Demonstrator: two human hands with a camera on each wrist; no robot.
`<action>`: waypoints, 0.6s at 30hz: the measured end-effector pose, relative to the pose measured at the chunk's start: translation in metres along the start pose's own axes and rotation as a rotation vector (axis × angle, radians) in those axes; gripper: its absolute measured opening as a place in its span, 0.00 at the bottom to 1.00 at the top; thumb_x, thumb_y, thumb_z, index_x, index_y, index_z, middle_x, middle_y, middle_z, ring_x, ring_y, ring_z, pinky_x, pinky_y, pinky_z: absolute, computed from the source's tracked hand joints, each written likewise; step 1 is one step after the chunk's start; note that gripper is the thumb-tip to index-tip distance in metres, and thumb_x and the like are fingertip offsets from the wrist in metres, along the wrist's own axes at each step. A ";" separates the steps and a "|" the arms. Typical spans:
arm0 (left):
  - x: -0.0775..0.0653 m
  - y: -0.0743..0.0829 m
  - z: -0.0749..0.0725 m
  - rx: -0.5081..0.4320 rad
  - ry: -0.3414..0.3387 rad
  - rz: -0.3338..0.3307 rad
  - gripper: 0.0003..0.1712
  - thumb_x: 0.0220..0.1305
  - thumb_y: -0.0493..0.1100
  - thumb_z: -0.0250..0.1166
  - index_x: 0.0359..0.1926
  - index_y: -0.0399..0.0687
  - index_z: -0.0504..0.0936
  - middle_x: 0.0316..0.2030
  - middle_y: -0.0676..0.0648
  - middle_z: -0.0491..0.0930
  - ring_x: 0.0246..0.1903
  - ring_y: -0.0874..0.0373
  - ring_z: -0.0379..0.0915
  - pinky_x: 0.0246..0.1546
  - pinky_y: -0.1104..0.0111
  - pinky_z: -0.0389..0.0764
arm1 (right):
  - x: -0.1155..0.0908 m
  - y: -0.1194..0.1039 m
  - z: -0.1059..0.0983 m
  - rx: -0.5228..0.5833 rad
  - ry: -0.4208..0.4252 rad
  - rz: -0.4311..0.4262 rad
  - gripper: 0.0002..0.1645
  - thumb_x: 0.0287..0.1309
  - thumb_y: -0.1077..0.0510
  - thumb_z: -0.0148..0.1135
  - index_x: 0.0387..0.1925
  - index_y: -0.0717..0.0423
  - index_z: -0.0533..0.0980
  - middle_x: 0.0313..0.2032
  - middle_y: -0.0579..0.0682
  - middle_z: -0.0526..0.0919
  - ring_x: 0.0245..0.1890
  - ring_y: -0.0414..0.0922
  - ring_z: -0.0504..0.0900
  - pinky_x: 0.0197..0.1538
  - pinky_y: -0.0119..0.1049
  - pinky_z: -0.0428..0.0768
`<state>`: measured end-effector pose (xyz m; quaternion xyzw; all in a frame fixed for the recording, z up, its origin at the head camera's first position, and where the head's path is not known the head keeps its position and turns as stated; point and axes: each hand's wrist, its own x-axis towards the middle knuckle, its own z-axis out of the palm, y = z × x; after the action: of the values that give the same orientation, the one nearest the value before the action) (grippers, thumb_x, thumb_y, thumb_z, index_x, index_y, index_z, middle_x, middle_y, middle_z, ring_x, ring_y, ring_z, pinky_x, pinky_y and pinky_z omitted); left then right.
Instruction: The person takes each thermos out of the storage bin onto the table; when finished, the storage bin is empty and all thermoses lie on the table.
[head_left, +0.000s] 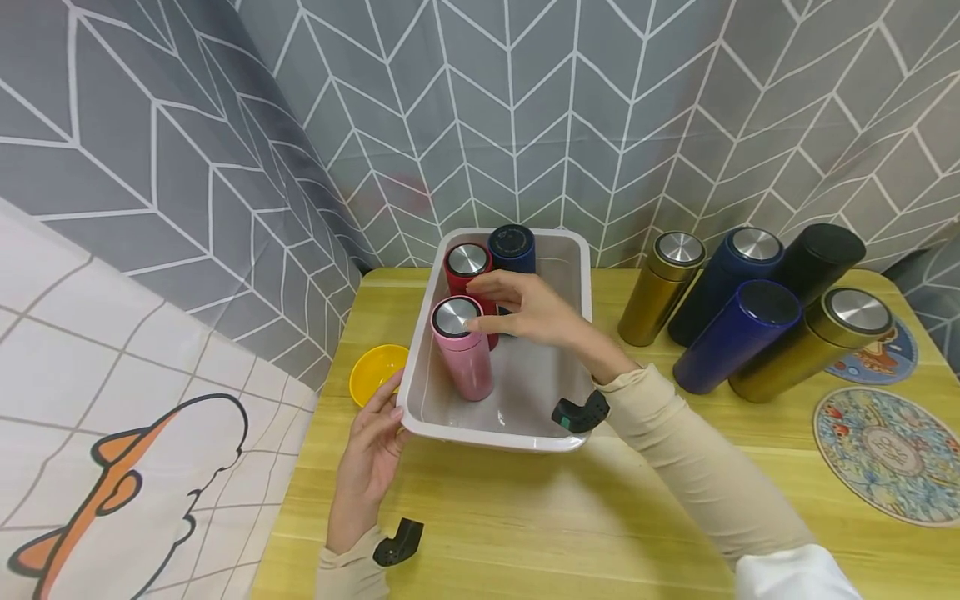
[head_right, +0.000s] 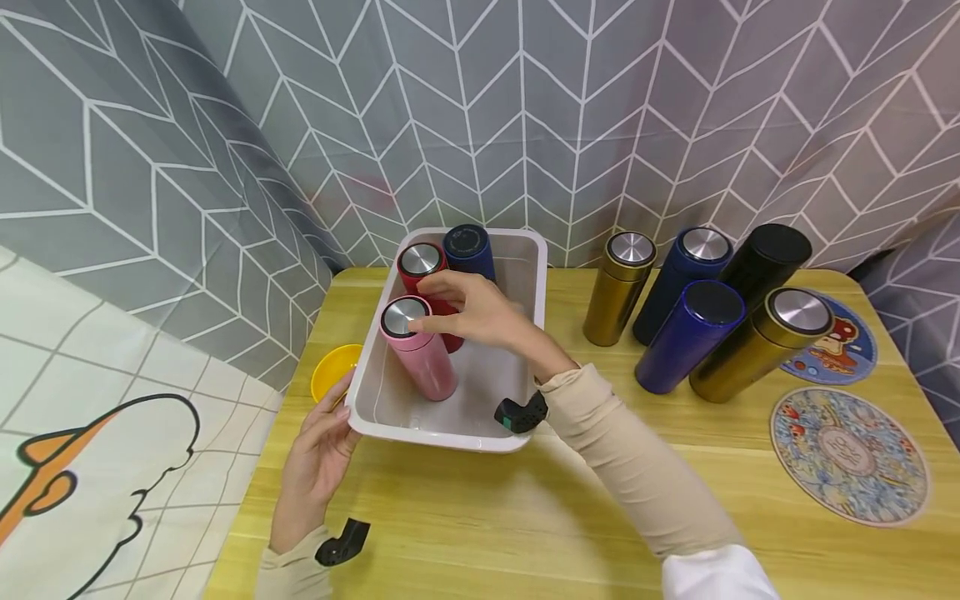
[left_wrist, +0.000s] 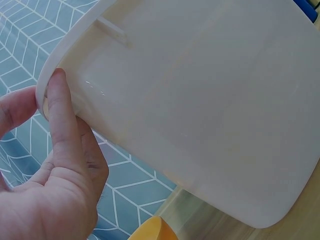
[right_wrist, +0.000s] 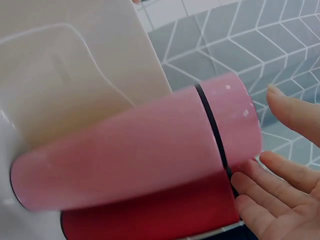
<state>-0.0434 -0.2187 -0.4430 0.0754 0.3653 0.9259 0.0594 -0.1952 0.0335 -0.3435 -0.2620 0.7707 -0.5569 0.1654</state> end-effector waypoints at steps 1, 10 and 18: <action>0.000 0.000 0.000 -0.002 -0.007 0.004 0.29 0.73 0.24 0.38 0.68 0.42 0.72 0.54 0.45 0.80 0.48 0.58 0.82 0.49 0.72 0.87 | 0.001 0.001 0.002 0.005 -0.012 -0.003 0.36 0.53 0.61 0.74 0.64 0.60 0.73 0.63 0.57 0.80 0.66 0.51 0.77 0.75 0.46 0.72; 0.000 -0.001 -0.002 -0.010 -0.010 0.008 0.29 0.73 0.25 0.39 0.68 0.43 0.72 0.55 0.46 0.80 0.48 0.58 0.82 0.49 0.72 0.87 | 0.008 0.003 0.018 -0.033 -0.078 -0.046 0.44 0.46 0.62 0.78 0.67 0.59 0.71 0.62 0.56 0.79 0.61 0.51 0.80 0.65 0.43 0.82; 0.000 0.000 0.001 -0.007 0.009 0.003 0.29 0.73 0.25 0.39 0.67 0.43 0.73 0.54 0.47 0.80 0.47 0.59 0.83 0.49 0.73 0.87 | 0.012 0.005 0.023 -0.130 -0.056 -0.045 0.47 0.42 0.57 0.82 0.66 0.55 0.72 0.59 0.52 0.82 0.53 0.48 0.80 0.58 0.37 0.82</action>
<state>-0.0429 -0.2179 -0.4424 0.0717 0.3622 0.9276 0.0567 -0.1933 0.0103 -0.3550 -0.3050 0.7943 -0.5015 0.1569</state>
